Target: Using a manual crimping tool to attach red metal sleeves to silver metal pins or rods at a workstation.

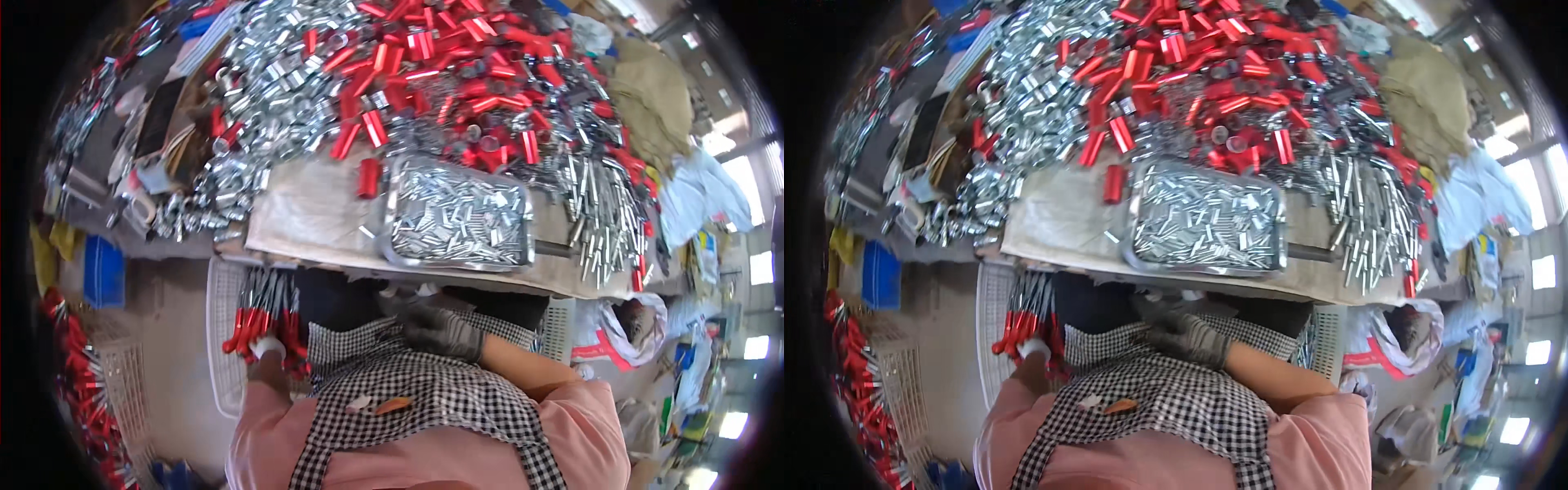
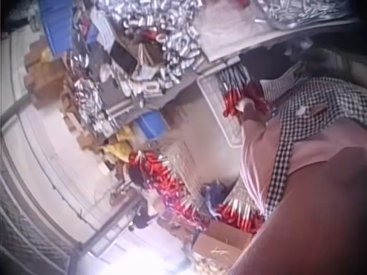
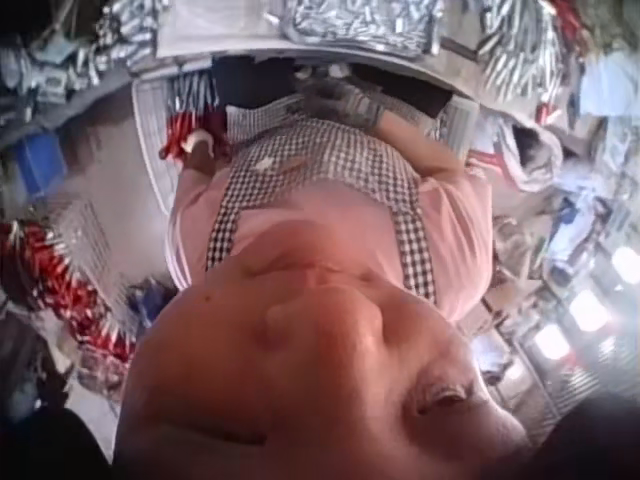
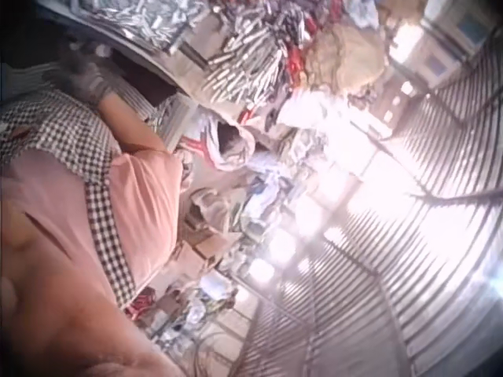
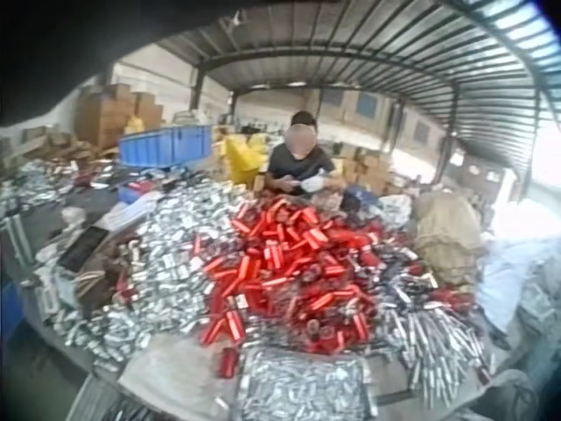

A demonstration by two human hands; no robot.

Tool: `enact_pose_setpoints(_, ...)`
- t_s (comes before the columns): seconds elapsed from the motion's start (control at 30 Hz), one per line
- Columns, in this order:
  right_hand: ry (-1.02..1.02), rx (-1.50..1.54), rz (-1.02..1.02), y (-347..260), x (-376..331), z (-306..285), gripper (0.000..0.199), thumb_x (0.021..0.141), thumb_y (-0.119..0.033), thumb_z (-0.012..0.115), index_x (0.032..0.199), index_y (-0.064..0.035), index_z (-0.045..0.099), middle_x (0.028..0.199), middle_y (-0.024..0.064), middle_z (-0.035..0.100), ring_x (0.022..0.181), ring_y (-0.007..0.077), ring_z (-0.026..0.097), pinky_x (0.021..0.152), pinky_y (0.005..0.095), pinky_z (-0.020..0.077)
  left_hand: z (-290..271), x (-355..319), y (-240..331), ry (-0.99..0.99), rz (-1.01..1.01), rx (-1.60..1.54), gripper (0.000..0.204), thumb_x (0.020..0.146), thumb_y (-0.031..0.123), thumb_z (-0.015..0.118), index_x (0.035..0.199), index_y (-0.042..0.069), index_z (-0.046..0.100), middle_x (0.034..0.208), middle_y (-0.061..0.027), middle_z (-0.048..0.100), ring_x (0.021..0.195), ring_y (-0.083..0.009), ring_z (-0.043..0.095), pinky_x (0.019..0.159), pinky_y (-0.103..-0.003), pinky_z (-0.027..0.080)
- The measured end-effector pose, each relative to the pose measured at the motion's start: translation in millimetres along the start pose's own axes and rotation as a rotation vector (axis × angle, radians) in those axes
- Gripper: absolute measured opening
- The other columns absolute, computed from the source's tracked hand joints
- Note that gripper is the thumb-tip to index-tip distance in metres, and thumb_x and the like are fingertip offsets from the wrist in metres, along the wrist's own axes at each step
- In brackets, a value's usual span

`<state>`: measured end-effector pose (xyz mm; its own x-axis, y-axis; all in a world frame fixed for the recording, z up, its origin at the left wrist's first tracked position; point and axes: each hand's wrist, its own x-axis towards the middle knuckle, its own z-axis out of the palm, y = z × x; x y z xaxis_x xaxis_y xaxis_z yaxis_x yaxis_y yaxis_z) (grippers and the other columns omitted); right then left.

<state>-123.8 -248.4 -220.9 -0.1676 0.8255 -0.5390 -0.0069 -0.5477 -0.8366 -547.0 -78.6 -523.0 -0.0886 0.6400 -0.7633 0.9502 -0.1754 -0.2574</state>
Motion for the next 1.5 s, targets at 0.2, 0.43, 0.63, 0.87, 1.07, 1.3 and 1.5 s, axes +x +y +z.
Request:
enact_pose_setpoints(0.2, 0.006, -0.300, -0.205, -23.7, -14.0, -18.7, 0.041, 0.092, -0.024, 0.067, 0.127, -0.0054, 0.057, 0.102, 0.0055, 0.064, 0.093, 0.0155, 0.060, 0.084, 0.0331, 0.0503, -26.3, 3.1, 3.5, 0.525, 0.110, -0.376, 0.041, 0.087, 0.029, 0.058, 0.123, 0.008, 0.059, 0.112, -0.0204, 0.066, 0.101, -0.0368, 0.063, 0.091, -0.047, 0.049)
enact_pose_setpoints(0.43, 0.209, -0.418, -0.277, -96.6, -81.9, -104.1, 0.049, 0.090, -0.019, 0.069, 0.134, -0.0032, 0.055, 0.116, 0.0074, 0.065, 0.103, 0.0158, 0.061, 0.089, 0.0314, 0.0510, -192.3, -209.1, 79.2, 1.139, 0.684, -1.054, 0.015, 0.090, 0.005, 0.060, 0.099, -0.003, 0.069, 0.088, -0.0183, 0.070, 0.078, -0.0315, 0.068, 0.074, -0.038, 0.052)
enact_pose_setpoints(0.63, 1.452, -1.035, -0.088, -79.1, -76.5, -313.4, 0.044, 0.085, -0.034, 0.065, 0.120, -0.0081, 0.060, 0.106, 0.0216, 0.069, 0.096, 0.0375, 0.067, 0.084, 0.0465, 0.0530, -256.4, -307.4, 157.2, 1.098, 1.123, -0.942, 0.012, 0.085, -0.001, 0.061, 0.094, -0.004, 0.069, 0.088, -0.0187, 0.069, 0.080, -0.0314, 0.068, 0.075, -0.036, 0.052)
enact_pose_setpoints(0.87, 1.320, -1.180, 0.266, -98.8, -29.6, -388.4, 0.050, 0.085, -0.042, 0.058, 0.124, -0.0105, 0.059, 0.109, 0.0248, 0.067, 0.103, 0.0420, 0.064, 0.089, 0.0495, 0.0497, -276.2, -352.6, 211.0, 0.840, 1.417, -0.881, 0.008, 0.081, 0.001, 0.065, 0.089, -0.001, 0.068, 0.080, -0.0144, 0.068, 0.072, -0.0283, 0.067, 0.067, -0.035, 0.052)
enact_pose_setpoints(1.07, 1.344, -0.817, -0.316, -106.3, -54.5, -352.4, 0.035, 0.084, -0.031, 0.068, 0.107, -0.0056, 0.068, 0.102, 0.0202, 0.070, 0.095, 0.0364, 0.065, 0.085, 0.0452, 0.0493, -273.0, -357.2, 213.3, 0.801, 1.492, -0.843, 0.012, 0.085, 0.006, 0.066, 0.094, 0.001, 0.070, 0.085, -0.0140, 0.070, 0.078, -0.0270, 0.069, 0.071, -0.035, 0.054)
enact_pose_setpoints(1.3, 1.173, -0.471, -1.048, -96.4, -99.7, -225.6, 0.037, 0.096, -0.033, 0.059, 0.112, 0.0011, 0.059, 0.087, 0.0078, 0.065, 0.072, 0.0113, 0.059, 0.065, 0.0271, 0.0473, -281.0, -355.6, 205.0, 0.715, 1.437, -0.900, 0.015, 0.085, 0.007, 0.067, 0.098, 0.000, 0.070, 0.094, -0.0148, 0.071, 0.085, -0.0267, 0.070, 0.078, -0.035, 0.055)
enact_pose_setpoints(1.5, 0.520, -0.144, -0.648, -76.2, -114.0, -101.8, 0.038, 0.095, -0.031, 0.061, 0.114, 0.0017, 0.057, 0.082, 0.0034, 0.060, 0.067, 0.0098, 0.055, 0.060, 0.0248, 0.0448, -296.1, -374.1, 216.9, 0.678, 1.476, -0.949, 0.016, 0.087, 0.008, 0.066, 0.100, 0.000, 0.069, 0.092, -0.0134, 0.070, 0.083, -0.0228, 0.069, 0.077, -0.032, 0.054)
